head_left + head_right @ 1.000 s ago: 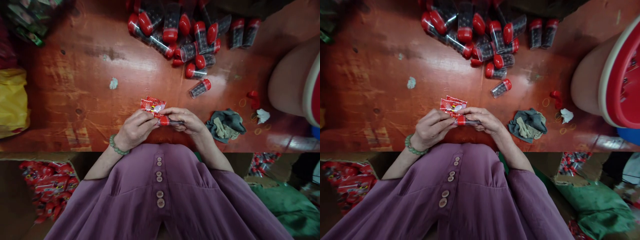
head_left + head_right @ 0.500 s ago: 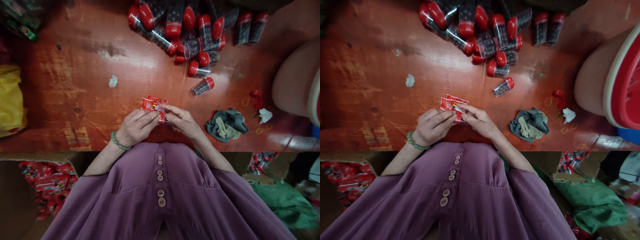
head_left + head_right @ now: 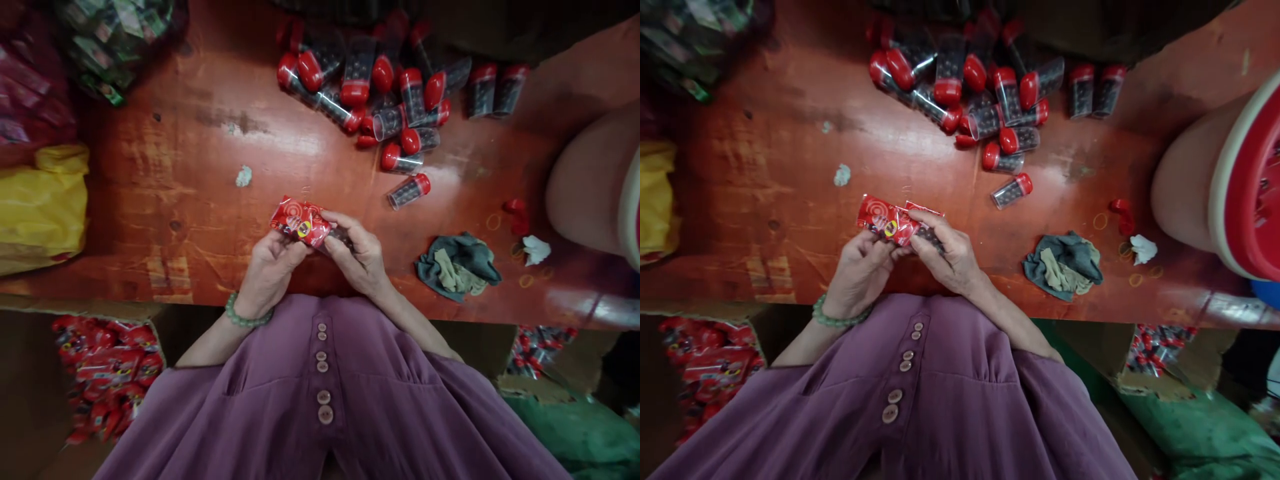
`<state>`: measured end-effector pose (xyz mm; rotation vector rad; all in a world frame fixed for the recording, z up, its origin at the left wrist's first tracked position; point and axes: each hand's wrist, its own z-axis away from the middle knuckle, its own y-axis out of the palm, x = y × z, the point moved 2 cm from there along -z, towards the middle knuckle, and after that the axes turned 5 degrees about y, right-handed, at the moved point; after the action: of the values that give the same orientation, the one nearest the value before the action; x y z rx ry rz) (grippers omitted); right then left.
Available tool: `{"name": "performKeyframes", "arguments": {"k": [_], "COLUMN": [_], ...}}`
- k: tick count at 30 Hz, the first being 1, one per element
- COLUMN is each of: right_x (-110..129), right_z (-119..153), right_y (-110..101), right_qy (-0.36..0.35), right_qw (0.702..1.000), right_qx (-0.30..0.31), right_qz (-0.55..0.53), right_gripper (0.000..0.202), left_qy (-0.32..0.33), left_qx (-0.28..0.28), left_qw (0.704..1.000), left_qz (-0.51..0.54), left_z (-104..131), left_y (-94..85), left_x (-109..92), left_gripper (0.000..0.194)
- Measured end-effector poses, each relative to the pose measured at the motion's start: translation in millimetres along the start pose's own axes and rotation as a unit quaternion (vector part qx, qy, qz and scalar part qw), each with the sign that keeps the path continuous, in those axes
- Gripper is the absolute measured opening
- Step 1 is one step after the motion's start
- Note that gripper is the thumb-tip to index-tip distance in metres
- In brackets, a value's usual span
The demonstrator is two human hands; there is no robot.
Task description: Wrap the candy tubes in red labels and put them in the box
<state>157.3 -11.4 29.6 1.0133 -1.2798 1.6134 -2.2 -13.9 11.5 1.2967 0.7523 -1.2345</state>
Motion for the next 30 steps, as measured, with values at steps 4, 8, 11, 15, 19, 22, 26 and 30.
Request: {"name": "performKeyframes", "arguments": {"k": [4,8,11,15,19,22,26,30], "right_x": [2.3,-4.2,-11.2,-12.2,-13.7,-13.4,-13.9,-17.7], "right_z": [-4.9,-2.6,2.2,3.6,-0.8,-1.7,-2.3,-5.4], "right_y": [7.7,8.0,6.3,4.5,9.5,13.4,14.8,17.5], "right_qy": [-0.031,-0.001,0.01,-0.056,-0.022,-0.032,-0.033,0.032], "right_qw": [0.998,0.994,0.995,0.998,0.992,0.993,0.994,0.977], "right_qx": [0.057,0.103,0.067,0.0,0.041,0.02,-0.008,0.053], "right_qz": [0.021,-0.043,-0.073,-0.015,-0.117,-0.114,-0.108,-0.203], "right_gripper": [0.042,0.049,0.038,0.029,0.03,0.03,0.028,0.027], "left_qy": [-0.1,-0.105,-0.093,-0.084,-0.085,-0.074,-0.042,-0.037], "left_qx": [-0.096,-0.165,-0.174,-0.171,-0.151,-0.165,-0.191,-0.198], "left_qw": [0.976,0.955,0.954,0.955,0.96,0.96,0.968,0.972], "left_qz": [0.167,0.221,0.226,0.225,0.222,0.213,0.157,0.117], "left_z": [-7.9,-14.1,-16.2,-18.9,-24.7,-28.1,-27.4,-25.9], "left_y": [6.0,7.3,7.0,6.6,5.0,4.7,5.3,1.0], "left_x": [-3.7,-8.3,-5.7,-2.5,-3.8,-4.4,-3.1,-1.4], "left_gripper": [0.029,0.027,0.026,0.026,0.026,0.026,0.027,0.026]}}
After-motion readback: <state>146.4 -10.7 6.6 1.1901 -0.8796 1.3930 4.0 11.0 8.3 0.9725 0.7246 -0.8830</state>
